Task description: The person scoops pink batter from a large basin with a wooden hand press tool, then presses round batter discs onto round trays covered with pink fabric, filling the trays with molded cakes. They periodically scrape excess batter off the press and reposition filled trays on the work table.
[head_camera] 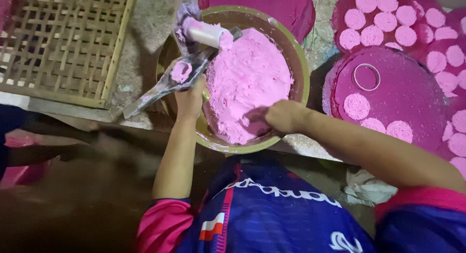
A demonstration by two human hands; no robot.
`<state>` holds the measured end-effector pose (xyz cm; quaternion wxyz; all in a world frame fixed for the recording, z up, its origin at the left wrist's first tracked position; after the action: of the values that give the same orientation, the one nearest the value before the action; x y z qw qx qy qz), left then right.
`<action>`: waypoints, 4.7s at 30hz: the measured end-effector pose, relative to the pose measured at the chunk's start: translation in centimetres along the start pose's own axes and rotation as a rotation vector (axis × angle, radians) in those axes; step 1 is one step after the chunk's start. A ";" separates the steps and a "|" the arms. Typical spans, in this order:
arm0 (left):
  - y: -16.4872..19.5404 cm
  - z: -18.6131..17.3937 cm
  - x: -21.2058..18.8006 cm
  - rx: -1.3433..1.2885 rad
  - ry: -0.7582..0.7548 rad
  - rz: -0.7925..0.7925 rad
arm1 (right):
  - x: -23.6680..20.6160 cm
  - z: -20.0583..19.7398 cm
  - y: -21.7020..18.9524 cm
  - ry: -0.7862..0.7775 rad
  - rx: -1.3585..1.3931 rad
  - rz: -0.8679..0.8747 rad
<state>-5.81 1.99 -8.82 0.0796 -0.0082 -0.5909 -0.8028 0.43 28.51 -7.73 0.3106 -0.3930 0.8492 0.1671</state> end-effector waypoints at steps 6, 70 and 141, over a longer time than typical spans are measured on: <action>1.2 0.1 -0.7 0.115 0.072 -0.055 | -8.1 -0.7 -1.8 0.425 0.545 -0.321; 12.5 4.5 4.6 1.199 -0.073 0.490 | -4.4 -16.3 -0.5 1.132 0.931 -0.066; -18.1 46.2 -6.8 0.188 -0.472 -0.769 | -44.3 42.4 9.2 1.221 1.947 0.328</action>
<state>-5.35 51.94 -12.75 -0.3606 0.0364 -0.6230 -0.6932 32.19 81.75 -10.00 -0.0053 0.1118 0.6678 -0.7359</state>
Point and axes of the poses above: each hand's wrist, its own x-axis towards the middle knuckle, its own z-axis out of the palm, y = z × x, the point moved 4 cm from there along x, towards the middle knuckle, and after that the axes turned 3 degrees about -y, right-handed, at the moved point
